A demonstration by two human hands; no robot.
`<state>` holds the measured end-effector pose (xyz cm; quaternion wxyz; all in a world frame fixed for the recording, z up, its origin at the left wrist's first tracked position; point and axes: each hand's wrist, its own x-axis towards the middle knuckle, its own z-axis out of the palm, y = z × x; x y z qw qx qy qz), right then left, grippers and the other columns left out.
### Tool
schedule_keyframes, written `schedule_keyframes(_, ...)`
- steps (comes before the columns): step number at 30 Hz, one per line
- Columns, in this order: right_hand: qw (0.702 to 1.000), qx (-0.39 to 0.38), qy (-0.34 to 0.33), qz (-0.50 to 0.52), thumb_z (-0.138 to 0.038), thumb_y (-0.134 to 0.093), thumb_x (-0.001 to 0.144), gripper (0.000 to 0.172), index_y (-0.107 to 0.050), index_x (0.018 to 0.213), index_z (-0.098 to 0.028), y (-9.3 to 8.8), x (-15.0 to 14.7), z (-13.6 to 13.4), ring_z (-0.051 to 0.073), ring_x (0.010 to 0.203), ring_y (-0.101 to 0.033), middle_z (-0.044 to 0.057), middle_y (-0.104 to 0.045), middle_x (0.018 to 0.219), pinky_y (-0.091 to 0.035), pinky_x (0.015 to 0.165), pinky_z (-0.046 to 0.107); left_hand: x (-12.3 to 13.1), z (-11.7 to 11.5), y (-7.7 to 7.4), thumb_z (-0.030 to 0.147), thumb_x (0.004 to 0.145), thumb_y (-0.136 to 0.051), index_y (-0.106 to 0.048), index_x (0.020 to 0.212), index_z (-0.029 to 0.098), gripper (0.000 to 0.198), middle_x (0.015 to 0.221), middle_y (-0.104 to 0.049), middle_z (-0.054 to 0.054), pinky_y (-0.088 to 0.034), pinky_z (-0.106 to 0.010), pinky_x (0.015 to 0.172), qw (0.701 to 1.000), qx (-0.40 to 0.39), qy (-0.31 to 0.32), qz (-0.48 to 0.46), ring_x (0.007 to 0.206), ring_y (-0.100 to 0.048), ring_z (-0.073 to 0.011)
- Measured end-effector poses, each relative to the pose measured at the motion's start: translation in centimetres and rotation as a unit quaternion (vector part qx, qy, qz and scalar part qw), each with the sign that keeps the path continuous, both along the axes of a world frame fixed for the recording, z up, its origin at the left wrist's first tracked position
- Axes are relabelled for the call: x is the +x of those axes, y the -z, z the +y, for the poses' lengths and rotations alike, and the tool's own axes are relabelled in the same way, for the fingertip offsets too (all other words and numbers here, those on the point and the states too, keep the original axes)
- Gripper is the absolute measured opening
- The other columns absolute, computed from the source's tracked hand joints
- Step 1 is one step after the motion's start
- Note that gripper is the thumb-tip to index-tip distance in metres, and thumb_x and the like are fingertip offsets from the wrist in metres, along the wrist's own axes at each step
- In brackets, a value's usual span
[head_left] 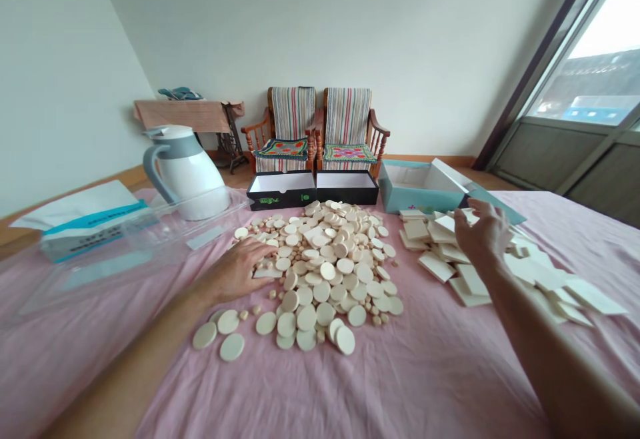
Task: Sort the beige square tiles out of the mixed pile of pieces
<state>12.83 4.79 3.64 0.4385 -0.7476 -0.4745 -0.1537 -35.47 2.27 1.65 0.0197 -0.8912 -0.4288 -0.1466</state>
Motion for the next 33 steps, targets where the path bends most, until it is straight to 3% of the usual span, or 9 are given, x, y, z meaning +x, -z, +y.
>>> schedule_keyframes(2, 0.999, 0.027, -0.038, -0.016, -0.035, -0.050, 0.076, 0.035, -0.063, 0.104, -0.017, 0.3, -1.1, 0.0, 0.026, 0.089, -0.056, 0.013, -0.065, 0.096, -0.042, 0.079, 0.042, 0.0, -0.2, 0.0, 0.046, 0.076, -0.068, -0.057, 0.120, 0.021, 0.052, 0.117, -0.062, -0.009, -0.041, -0.042, 0.098, 1.000, -0.003, -0.008, 0.002, 0.112, -0.053, -0.0276)
schedule_keyframes(5, 0.984, 0.027, -0.172, -0.037, -0.029, -0.050, 0.077, 0.027, -0.063, 0.098, -0.017, 0.3, -5.0, -0.4, 0.022, 0.082, -0.059, 0.010, -0.066, 0.091, -0.044, 0.077, 0.038, 0.1, -0.5, -0.3, 0.046, 0.076, -0.068, -0.054, 0.123, 0.020, 0.056, 0.119, -0.061, -0.009, -0.041, -0.041, 0.098, 1.000, -0.012, -0.013, 0.008, 0.113, -0.052, -0.0274)
schedule_keyframes(9, 0.919, -0.040, -0.383, -0.082, -0.023, -0.048, 0.083, 0.021, -0.064, 0.095, -0.018, -0.2, -12.4, -1.3, 0.018, 0.079, -0.060, 0.007, -0.066, 0.091, -0.045, 0.075, 0.032, 0.5, -0.9, -0.6, 0.044, 0.075, -0.070, -0.054, 0.120, 0.019, 0.053, 0.116, -0.061, -0.009, -0.041, -0.039, 0.097, 1.000, -0.018, -0.014, 0.005, 0.112, -0.051, -0.0267)
schedule_keyframes(12, 0.869, -0.111, -0.463, -0.137, -0.021, -0.047, 0.085, 0.023, -0.065, 0.098, -0.018, -0.8, -17.6, -1.5, 0.020, 0.090, -0.060, 0.008, -0.066, 0.097, -0.043, 0.081, 0.033, 0.6, -0.9, -0.7, 0.042, 0.074, -0.070, -0.056, 0.115, 0.020, 0.049, 0.113, -0.061, -0.008, -0.042, -0.039, 0.094, 1.000, -0.020, -0.022, 0.000, 0.109, -0.052, -0.0266)
schedule_keyframes(16, 0.838, -0.216, -0.440, -0.239, -0.030, -0.051, 0.084, 0.026, -0.067, 0.098, -0.015, -1.5, -22.7, -0.4, 0.026, 0.100, -0.057, 0.013, -0.066, 0.101, -0.038, 0.090, 0.040, 0.7, -0.9, -0.8, 0.042, 0.075, -0.070, -0.058, 0.109, 0.020, 0.043, 0.107, -0.062, -0.008, -0.044, -0.038, 0.090, 1.000, -0.024, -0.015, -0.007, 0.105, -0.054, -0.0261)
schedule_keyframes(20, 0.846, -0.299, -0.337, -0.284, -0.045, -0.055, 0.080, 0.043, -0.067, 0.101, -0.010, -1.4, -25.8, 1.0, 0.033, 0.105, -0.053, 0.020, -0.064, 0.107, -0.034, 0.092, 0.047, 0.6, -0.7, -0.8, 0.045, 0.076, -0.068, -0.059, 0.108, 0.019, 0.042, 0.108, -0.063, -0.008, -0.043, -0.040, 0.091, 1.000, -0.024, -0.006, -0.006, 0.105, -0.054, -0.0268)
schedule_keyframes(24, 0.853, -0.321, -0.305, -0.276, -0.040, -0.059, 0.075, 0.039, -0.069, 0.100, -0.011, -1.0, -26.8, 1.8, 0.034, 0.110, -0.050, 0.021, -0.060, 0.115, -0.031, 0.095, 0.047, 0.3, -0.4, -0.4, 0.045, 0.077, -0.068, -0.057, 0.116, 0.019, 0.048, 0.115, -0.062, -0.010, -0.042, -0.042, 0.095, 1.000, -0.011, 0.000, 0.001, 0.110, -0.053, -0.0281)
schedule_keyframes(28, 0.854, -0.320, -0.337, -0.234, -0.041, -0.064, 0.070, 0.041, -0.070, 0.097, -0.010, -0.9, -26.5, 1.8, 0.034, 0.107, -0.051, 0.020, -0.061, 0.110, -0.033, 0.094, 0.047, 0.2, -0.3, -0.3, 0.045, 0.078, -0.067, -0.057, 0.120, 0.018, 0.051, 0.120, -0.061, -0.011, -0.041, -0.043, 0.098, 1.000, -0.005, 0.000, 0.001, 0.113, -0.053, -0.0287)
schedule_keyframes(33, 0.869, -0.196, -0.453, -0.043, -0.038, -0.066, 0.068, 0.046, -0.064, 0.109, -0.017, -1.1, -25.1, 1.2, 0.026, 0.102, -0.054, 0.011, -0.060, 0.107, -0.041, 0.092, 0.043, 0.2, -0.3, -0.2, 0.047, 0.078, -0.066, -0.058, 0.120, 0.018, 0.052, 0.123, -0.061, -0.011, -0.040, -0.044, 0.101, 1.000, -0.004, -0.005, -0.001, 0.117, -0.052, -0.0291)
